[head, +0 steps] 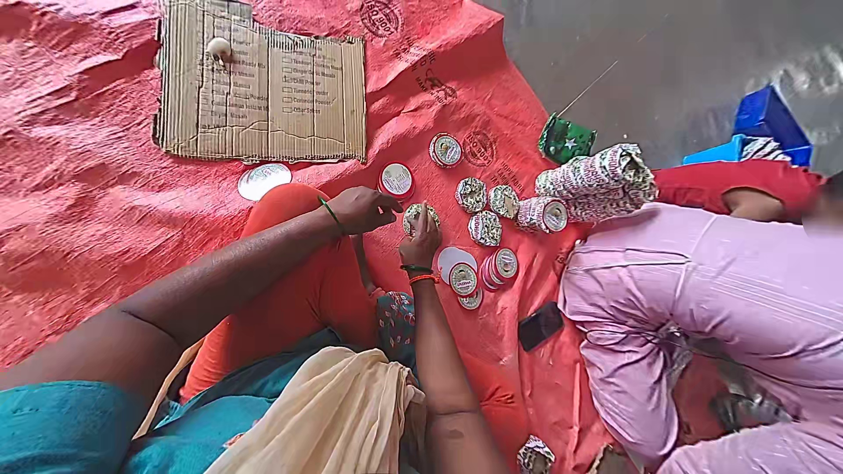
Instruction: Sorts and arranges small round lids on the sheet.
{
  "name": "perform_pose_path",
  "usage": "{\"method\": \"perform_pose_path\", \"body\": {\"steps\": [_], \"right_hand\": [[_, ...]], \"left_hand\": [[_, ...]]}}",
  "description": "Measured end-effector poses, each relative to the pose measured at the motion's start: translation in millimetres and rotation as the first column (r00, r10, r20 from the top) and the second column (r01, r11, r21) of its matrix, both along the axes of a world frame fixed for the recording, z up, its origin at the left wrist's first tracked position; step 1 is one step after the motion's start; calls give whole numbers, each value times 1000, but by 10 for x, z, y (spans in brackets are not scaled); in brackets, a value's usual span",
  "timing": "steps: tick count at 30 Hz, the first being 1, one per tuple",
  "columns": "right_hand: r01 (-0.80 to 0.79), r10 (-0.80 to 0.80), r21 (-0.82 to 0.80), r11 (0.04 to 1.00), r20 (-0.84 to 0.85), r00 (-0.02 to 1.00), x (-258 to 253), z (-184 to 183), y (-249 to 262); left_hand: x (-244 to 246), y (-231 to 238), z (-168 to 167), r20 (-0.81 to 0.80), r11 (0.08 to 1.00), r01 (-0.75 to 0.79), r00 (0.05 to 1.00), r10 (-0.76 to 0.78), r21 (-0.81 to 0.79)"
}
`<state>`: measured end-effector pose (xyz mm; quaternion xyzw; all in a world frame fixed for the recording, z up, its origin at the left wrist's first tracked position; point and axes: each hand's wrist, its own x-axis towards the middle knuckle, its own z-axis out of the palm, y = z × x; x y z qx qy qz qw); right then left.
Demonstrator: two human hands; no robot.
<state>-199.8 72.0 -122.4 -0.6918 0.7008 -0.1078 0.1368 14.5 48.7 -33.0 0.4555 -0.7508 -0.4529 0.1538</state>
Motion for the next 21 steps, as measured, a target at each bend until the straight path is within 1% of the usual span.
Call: {"method": "perform_pose_path", "body": {"steps": [1, 2, 3, 4, 5, 6, 7, 8, 9, 10, 13, 14, 15, 16, 17, 18, 19, 20, 21], "right_hand": [[-8, 8, -30, 1000, 15, 1000, -27, 10, -7], [-14, 14, 26, 1000, 14, 1000, -49, 35, -31], [-12, 10, 124, 992, 16, 1000, -63, 72, -79], [-11, 8, 150, 989, 24, 1000, -78, 94, -140], [-19, 15, 107, 994, 36, 999, -94, 108, -217], [-22, 21, 45, 999, 38, 999, -116, 102, -284], [-21, 20, 32, 999, 19, 1000, -151, 92, -333], [-7, 8, 108, 994, -9, 1000, -184, 101, -387], [5, -1, 190, 982, -20, 1000, -228, 106, -428], [16, -13, 218, 976, -16, 1000, -276, 119, -459], [65, -71, 112, 992, 42, 997, -448, 155, -481], [75, -79, 116, 990, 33, 996, -503, 150, -444], [72, -76, 154, 985, 21, 997, -557, 140, -385], [64, -67, 148, 987, 16, 998, -613, 117, -299], [58, -59, 97, 994, 6, 998, -665, 100, -220], [58, -58, 33, 998, -8, 998, -705, 83, -144], [58, -57, 18, 998, -51, 997, -734, 75, -57], [59, -50, 75, 995, -109, 993, -739, 80, 11], [66, -37, 183, 981, -159, 987, -727, 84, 78]], "left_hand": [[11, -32, 73, 1, 996, 29, 1000, -29, 87], [6, -39, 65, 5, 995, 44, 999, -45, 94], [-10, -18, -23, 5, 999, 46, 999, -46, 17], [-52, 32, -236, -22, 983, -6, 1000, 2, -185], [-150, 50, -582, -135, 861, -160, 985, 107, -483], [-52, 19, -235, -13, 983, -3, 1000, 0, -185], [-21, -26, -37, 15, 999, 51, 999, -52, 14], [-10, -52, 44, 17, 994, 58, 998, -60, 97], [-7, -54, 61, 13, 991, 59, 998, -61, 118], [-7, -52, 51, 12, 992, 61, 998, -63, 108], [7, -55, 30, 7, 995, 57, 998, -58, 86], [13, -60, 32, 4, 995, 59, 998, -59, 85], [16, -67, 31, 2, 994, 71, 997, -71, 85], [13, -73, 29, 9, 992, 88, 996, -89, 91], [-9, -75, 15, 24, 992, 86, 996, -88, 91], [-75, -47, -39, 47, 997, 31, 998, -35, 74], [-237, 38, -162, 85, 993, -113, 990, 110, 29], [-493, 123, -330, 159, 951, -308, 937, 310, -42], [-683, 169, -380, 232, 907, -415, 878, 419, -69]]}}
